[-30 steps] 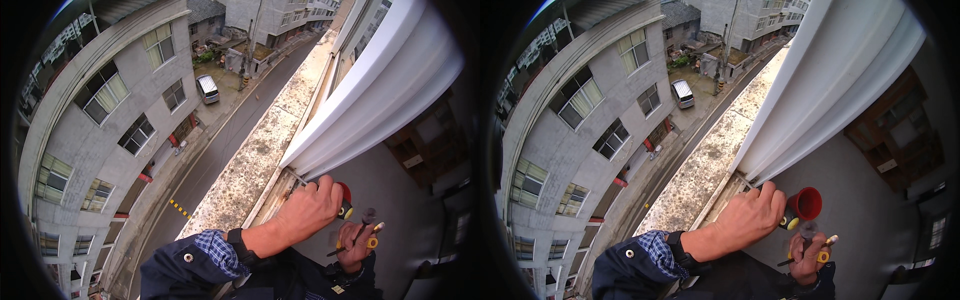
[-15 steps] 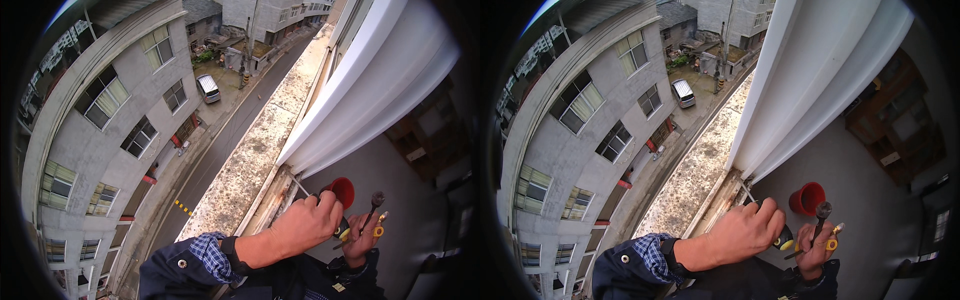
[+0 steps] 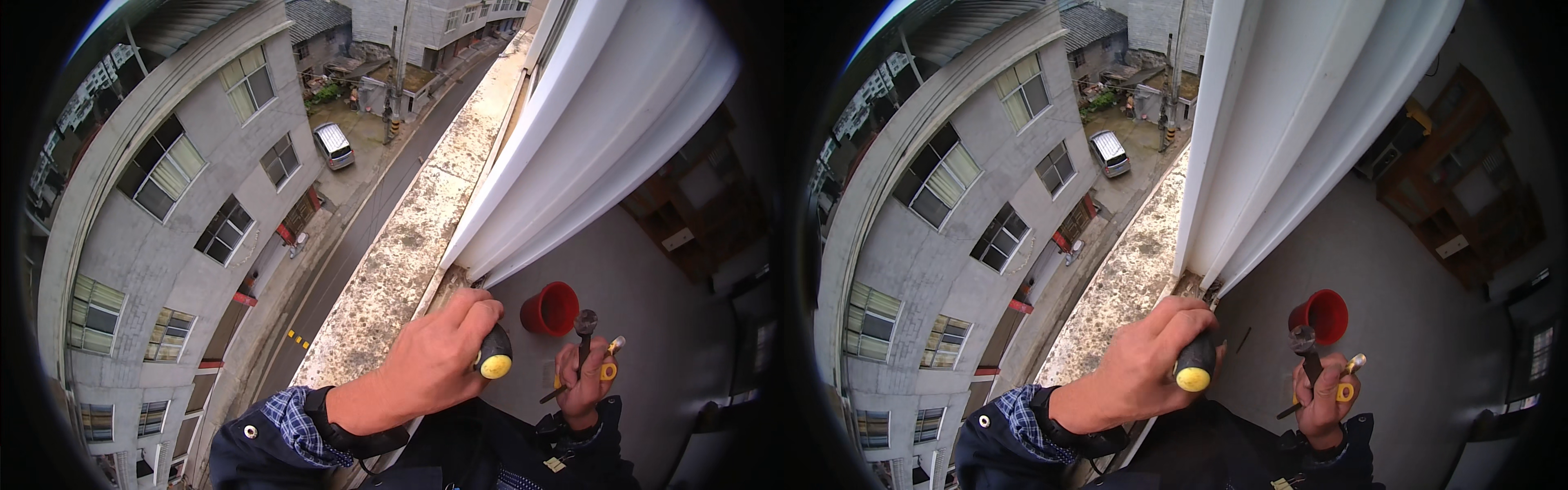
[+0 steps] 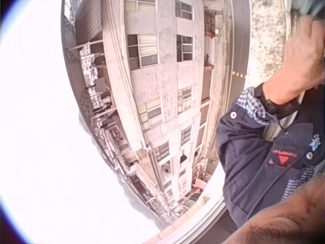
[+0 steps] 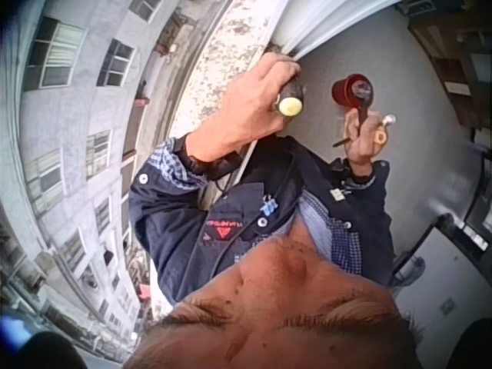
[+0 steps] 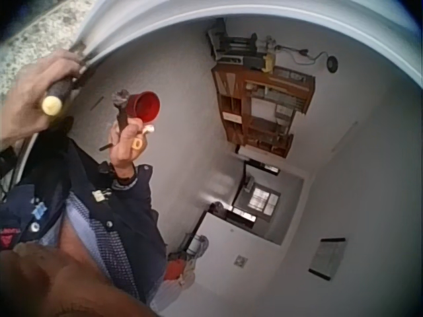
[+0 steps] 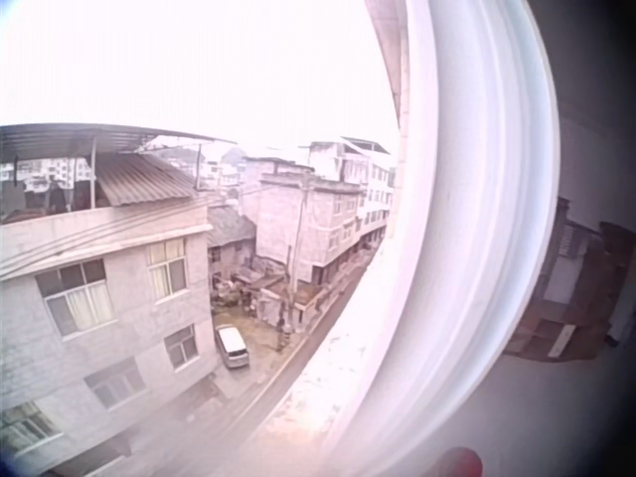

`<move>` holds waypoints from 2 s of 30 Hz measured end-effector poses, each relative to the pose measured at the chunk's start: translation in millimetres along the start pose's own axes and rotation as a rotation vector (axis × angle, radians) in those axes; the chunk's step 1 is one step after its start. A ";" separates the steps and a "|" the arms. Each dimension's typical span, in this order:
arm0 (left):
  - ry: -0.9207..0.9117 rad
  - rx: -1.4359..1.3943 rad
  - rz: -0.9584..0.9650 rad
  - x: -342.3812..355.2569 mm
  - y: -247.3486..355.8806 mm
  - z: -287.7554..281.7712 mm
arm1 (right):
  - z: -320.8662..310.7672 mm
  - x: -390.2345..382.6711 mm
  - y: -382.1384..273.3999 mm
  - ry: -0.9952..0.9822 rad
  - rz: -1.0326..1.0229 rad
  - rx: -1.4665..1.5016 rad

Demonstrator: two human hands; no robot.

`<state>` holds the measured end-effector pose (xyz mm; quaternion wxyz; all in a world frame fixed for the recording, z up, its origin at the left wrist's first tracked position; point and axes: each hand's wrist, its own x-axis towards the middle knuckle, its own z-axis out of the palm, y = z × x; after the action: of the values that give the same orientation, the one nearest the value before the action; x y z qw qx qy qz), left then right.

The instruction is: The person uses a hammer and a screwdriver to remove debris and adjust components along a window frame. They repeatedly tap and pry at the frame edge, occasionally clearing away loosened material by hand.

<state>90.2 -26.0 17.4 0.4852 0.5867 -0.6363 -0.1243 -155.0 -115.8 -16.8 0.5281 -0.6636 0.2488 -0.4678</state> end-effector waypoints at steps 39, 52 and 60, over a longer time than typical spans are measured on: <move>0.317 -0.279 -0.154 -11.6 -23.3 -5.9 | 22.0 22.0 6.7 -0.083 0.044 -0.019; 0.070 -0.048 0.096 -14.1 -25.7 12.7 | 13.2 21.7 12.0 -0.109 0.044 0.061; -0.174 0.110 0.148 -8.6 1.6 -2.5 | 8.7 22.4 19.7 -0.126 0.080 0.232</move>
<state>89.8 -17.1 15.8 0.4031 0.5509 -0.7234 -0.1036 -134.3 -136.4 -27.2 0.6343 -0.6156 0.1857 -0.4292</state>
